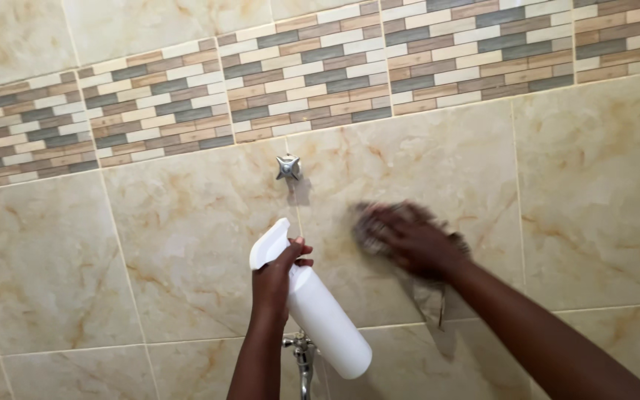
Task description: The person sprays cleaning solution onto tiled bathroom walls and wipes the surfaces with a cloth. They systematically clean the decorative mosaic band and surrounding tiles, moving around the shower area to reach different sections.
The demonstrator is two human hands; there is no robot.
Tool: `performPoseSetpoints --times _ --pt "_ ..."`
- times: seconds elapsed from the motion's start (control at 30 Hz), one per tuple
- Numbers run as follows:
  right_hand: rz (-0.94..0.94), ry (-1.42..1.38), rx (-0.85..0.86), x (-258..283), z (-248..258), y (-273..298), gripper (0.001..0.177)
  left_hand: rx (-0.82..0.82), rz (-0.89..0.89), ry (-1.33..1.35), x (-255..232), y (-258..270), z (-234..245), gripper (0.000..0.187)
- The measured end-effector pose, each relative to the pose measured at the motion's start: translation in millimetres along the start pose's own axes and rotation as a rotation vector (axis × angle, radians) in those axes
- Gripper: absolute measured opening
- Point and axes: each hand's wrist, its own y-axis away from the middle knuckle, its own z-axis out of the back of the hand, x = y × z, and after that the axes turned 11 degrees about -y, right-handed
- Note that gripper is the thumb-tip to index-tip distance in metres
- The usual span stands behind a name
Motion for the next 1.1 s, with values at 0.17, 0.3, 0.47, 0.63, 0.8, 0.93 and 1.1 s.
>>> performPoseSetpoints --times 0.17,0.3,0.47,0.63,0.8,0.93,1.1 --pt "-0.228 0.001 -0.418 -39 28 -40 0.060 0.043 -0.038 -0.035 -23 -5 6 0.023" --pt "-0.326 -0.128 -0.574 -56 57 -117 0.062 0.033 -0.005 -0.022 -39 -9 9 0.024" --pt "-0.334 -0.099 -0.669 -41 65 -193 0.059 0.025 0.009 -0.030 -38 -14 10 0.027" --pt "-0.181 -0.013 -0.540 -10 46 -177 0.063 0.024 0.009 -0.026 -20 -28 -3 0.028" --pt "-0.001 -0.078 -0.359 -13 48 -105 0.069 0.062 0.022 -0.060 -2 -40 -32 0.030" --pt "-0.029 -0.001 -0.333 -65 66 -64 0.059 0.065 0.062 -0.074 9 -51 -53 0.031" --pt "-0.121 0.341 -0.357 -149 84 -30 0.057 0.090 0.058 -0.102 25 -53 -62 0.031"
